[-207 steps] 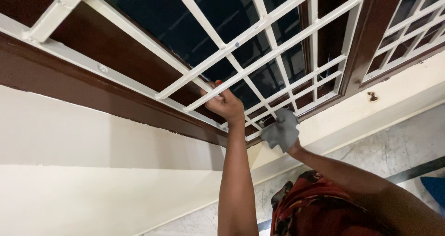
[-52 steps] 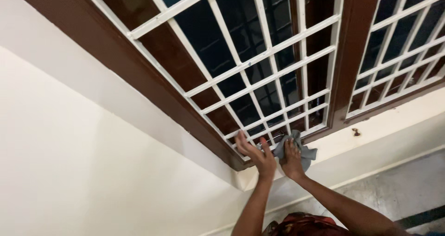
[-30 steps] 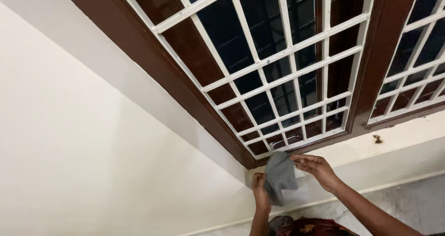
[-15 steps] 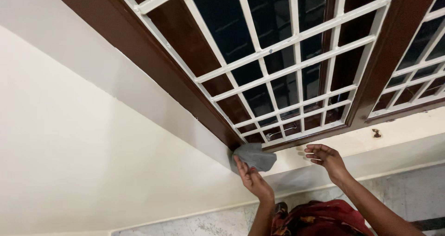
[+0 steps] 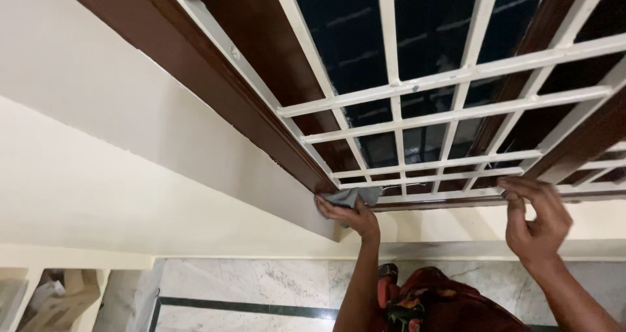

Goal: The person cleans a window by wiping the window grill bars and window panes with a cloth.

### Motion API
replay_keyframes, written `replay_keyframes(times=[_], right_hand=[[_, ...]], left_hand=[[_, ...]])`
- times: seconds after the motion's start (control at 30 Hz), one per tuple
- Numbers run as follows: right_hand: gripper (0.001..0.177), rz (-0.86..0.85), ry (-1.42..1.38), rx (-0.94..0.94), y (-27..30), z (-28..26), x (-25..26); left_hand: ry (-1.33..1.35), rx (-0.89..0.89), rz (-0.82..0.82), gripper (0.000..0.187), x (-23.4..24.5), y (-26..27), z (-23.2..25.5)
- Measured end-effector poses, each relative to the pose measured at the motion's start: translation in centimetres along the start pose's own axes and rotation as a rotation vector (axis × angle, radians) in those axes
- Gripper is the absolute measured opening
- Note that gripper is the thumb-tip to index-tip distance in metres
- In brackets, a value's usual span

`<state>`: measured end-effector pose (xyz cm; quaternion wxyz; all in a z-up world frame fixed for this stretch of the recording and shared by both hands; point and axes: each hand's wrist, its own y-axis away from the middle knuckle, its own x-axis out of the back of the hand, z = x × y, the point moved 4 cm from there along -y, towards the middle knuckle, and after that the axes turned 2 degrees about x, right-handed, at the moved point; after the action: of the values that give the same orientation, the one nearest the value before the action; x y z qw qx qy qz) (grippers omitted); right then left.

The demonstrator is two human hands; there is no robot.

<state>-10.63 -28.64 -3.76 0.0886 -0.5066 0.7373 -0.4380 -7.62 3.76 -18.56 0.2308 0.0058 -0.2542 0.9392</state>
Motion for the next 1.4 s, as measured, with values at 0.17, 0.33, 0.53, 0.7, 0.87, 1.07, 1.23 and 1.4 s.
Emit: replay_keyframes(times=[0.17, 0.33, 0.53, 0.7, 0.87, 1.07, 1.23, 1.4], right_hand=[[0.031, -0.023, 0.309, 0.387, -3.9, 3.0, 4.6], [0.046, -0.215, 0.441, 0.157, -3.1, 15.9, 1.8], [0.05, -0.1, 0.863, 0.499, -0.9, 21.5, 0.2], [0.038, -0.042, 0.947, 0.589, -1.5, 19.7, 0.3], [0.038, 0.015, 0.841, 0.658, -2.9, 18.2, 0.3], [0.037, 0.069, 0.757, 0.707, -3.6, 17.3, -0.1], [0.034, 0.057, 0.774, 0.748, -3.7, 17.5, 0.0], [0.033, 0.022, 0.722, 0.743, -3.0, 18.7, -0.4]], left_hand=[[-0.4, 0.065, 0.002, 0.106, -1.6, 0.3, -6.3], [-0.524, 0.027, -0.129, 0.106, -0.8, 3.3, -7.3], [-0.389, -0.072, 0.149, 0.101, -0.2, 1.6, -0.3], [-0.226, -0.039, 0.263, 0.088, -0.6, -1.3, 3.0], [-0.17, 0.123, 0.25, 0.094, -0.3, 1.6, 2.0], [0.123, -0.147, 0.376, 0.093, -0.1, -3.6, 7.2], [-0.004, -0.211, 0.488, 0.091, 0.6, -13.4, 13.3], [-0.193, -0.176, 0.411, 0.091, -0.6, -14.6, 12.5]])
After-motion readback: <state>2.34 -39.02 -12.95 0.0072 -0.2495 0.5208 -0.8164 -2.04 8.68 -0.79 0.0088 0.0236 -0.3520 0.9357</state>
